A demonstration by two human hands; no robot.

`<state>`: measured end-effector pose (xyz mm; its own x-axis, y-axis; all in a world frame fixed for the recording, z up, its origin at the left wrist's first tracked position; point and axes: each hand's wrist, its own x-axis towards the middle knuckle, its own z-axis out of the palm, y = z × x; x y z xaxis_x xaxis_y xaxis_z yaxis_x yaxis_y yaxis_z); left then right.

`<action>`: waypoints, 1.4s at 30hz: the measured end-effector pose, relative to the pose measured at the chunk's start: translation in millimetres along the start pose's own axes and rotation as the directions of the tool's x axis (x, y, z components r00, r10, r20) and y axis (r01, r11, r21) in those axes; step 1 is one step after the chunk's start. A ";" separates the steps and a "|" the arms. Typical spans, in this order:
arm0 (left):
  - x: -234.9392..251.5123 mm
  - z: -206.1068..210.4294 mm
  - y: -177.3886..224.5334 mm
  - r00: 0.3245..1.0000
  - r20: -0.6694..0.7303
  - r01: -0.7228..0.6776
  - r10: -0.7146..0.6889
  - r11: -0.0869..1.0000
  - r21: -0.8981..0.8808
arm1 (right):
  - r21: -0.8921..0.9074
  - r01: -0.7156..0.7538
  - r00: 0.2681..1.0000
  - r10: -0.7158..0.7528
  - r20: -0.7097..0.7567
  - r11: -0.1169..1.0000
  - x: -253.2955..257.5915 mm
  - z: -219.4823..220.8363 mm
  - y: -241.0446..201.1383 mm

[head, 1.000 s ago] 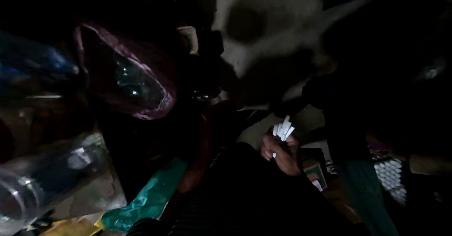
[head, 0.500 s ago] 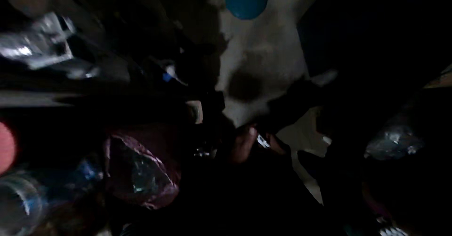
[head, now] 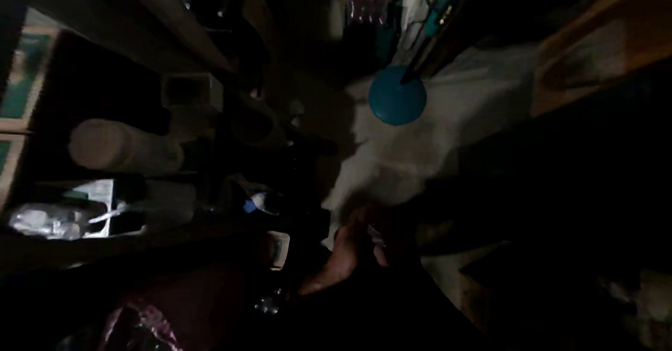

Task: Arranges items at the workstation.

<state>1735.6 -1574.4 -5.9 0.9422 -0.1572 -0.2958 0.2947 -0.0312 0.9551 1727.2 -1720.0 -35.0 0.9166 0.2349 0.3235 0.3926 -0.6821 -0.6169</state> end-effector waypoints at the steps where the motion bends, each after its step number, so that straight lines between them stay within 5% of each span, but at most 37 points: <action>1: 16.4 -1.3 6.5 0.998 -0.049 -0.045 0.045 0.999 -0.008 | 0.043 -0.018 0.998 0.015 0.060 0.999 21.7 -6.6 7.8; 5: 73.9 -14.5 29.4 0.976 -0.192 -0.149 0.100 0.954 -0.259 | 0.281 -0.101 0.993 0.080 0.087 0.954 124.2 -15.3 30.0; 11: 186.2 -71.3 55.4 0.917 -0.293 -0.295 0.270 0.954 -0.044 | 0.572 -0.542 0.836 0.323 0.444 0.615 274.3 4.4 50.3; 21: 327.2 -179.8 139.5 0.793 -0.463 -0.459 0.396 0.888 -0.025 | 0.694 -0.430 0.865 0.042 0.501 0.577 480.5 50.1 48.3; 26: 378.2 -219.2 154.1 0.655 -0.645 -0.451 0.393 0.889 0.083 | 0.696 -0.382 0.785 -0.185 0.592 0.608 578.1 98.2 51.4; 34: 476.4 -262.6 201.2 0.315 -0.879 -0.430 0.359 0.879 0.205 | 0.727 -0.390 0.599 -0.444 0.666 0.565 734.6 150.5 46.6; 37: 494.5 -269.5 213.4 0.232 -0.944 -0.402 0.235 0.907 0.127 | 0.695 -0.405 0.495 -0.497 0.713 0.594 767.8 166.2 43.5; 42: 510.9 -301.6 226.3 0.104 -0.983 -0.446 0.153 0.890 0.091 | 0.669 -0.470 0.466 -0.481 0.742 0.576 792.1 196.7 17.8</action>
<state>2331.7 -1364.0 54.1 0.3001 0.9488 0.0984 -0.1726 -0.0474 0.9839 2475.1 -1409.8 69.2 0.2950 0.9517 -0.0851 -0.1544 -0.0404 -0.9872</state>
